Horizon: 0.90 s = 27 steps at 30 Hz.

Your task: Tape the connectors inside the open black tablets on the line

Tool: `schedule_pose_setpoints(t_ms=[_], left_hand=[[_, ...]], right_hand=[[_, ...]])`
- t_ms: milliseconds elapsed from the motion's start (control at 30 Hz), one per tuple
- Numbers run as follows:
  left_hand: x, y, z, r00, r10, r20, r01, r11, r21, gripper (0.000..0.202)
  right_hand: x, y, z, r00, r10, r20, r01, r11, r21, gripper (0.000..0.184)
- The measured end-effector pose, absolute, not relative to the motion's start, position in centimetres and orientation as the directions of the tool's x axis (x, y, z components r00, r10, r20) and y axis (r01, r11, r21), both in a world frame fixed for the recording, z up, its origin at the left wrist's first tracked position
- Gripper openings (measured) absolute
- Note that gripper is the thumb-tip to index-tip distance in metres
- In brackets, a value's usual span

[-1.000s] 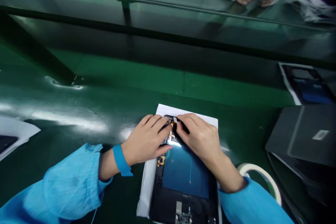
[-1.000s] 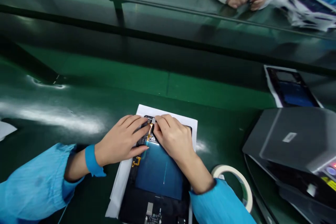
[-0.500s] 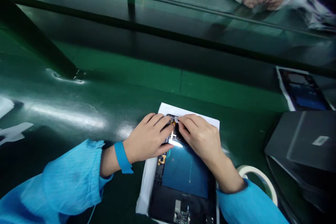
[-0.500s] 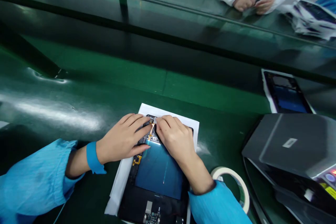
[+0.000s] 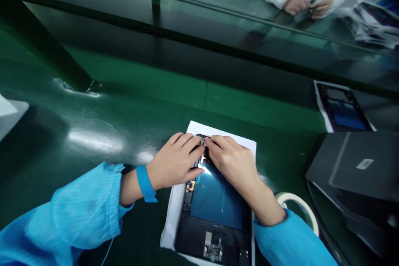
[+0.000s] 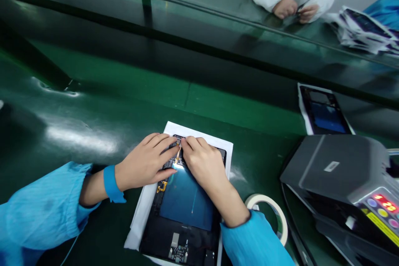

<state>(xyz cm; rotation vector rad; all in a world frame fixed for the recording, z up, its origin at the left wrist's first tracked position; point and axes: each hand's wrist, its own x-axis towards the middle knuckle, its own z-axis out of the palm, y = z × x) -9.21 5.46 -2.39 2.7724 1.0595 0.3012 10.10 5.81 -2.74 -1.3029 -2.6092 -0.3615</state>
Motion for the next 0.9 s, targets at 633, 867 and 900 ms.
schedule_pose_setpoints(t_ms=[633,867,900], left_hand=[[-8.4,6.5,-1.3,0.749,0.651,0.120,0.649,-0.758,0.059,0.047],[-8.0,7.8,-1.8,0.763,0.630,0.141,0.637,-0.771,-0.005,0.052],[-8.0,7.8,-1.8,0.759,0.636,0.140,0.642,-0.766,-0.002,0.052]], right_hand=[[18.8,-6.4,0.8,-0.319,0.823,0.469,0.926,0.377,-0.031,0.028],[29.3,-9.9,-1.1,0.021,0.735,0.678,0.909,-0.297,0.294,0.028],[29.9,-9.5,-1.4,0.031,0.737,0.675,0.908,-0.303,0.289,0.029]])
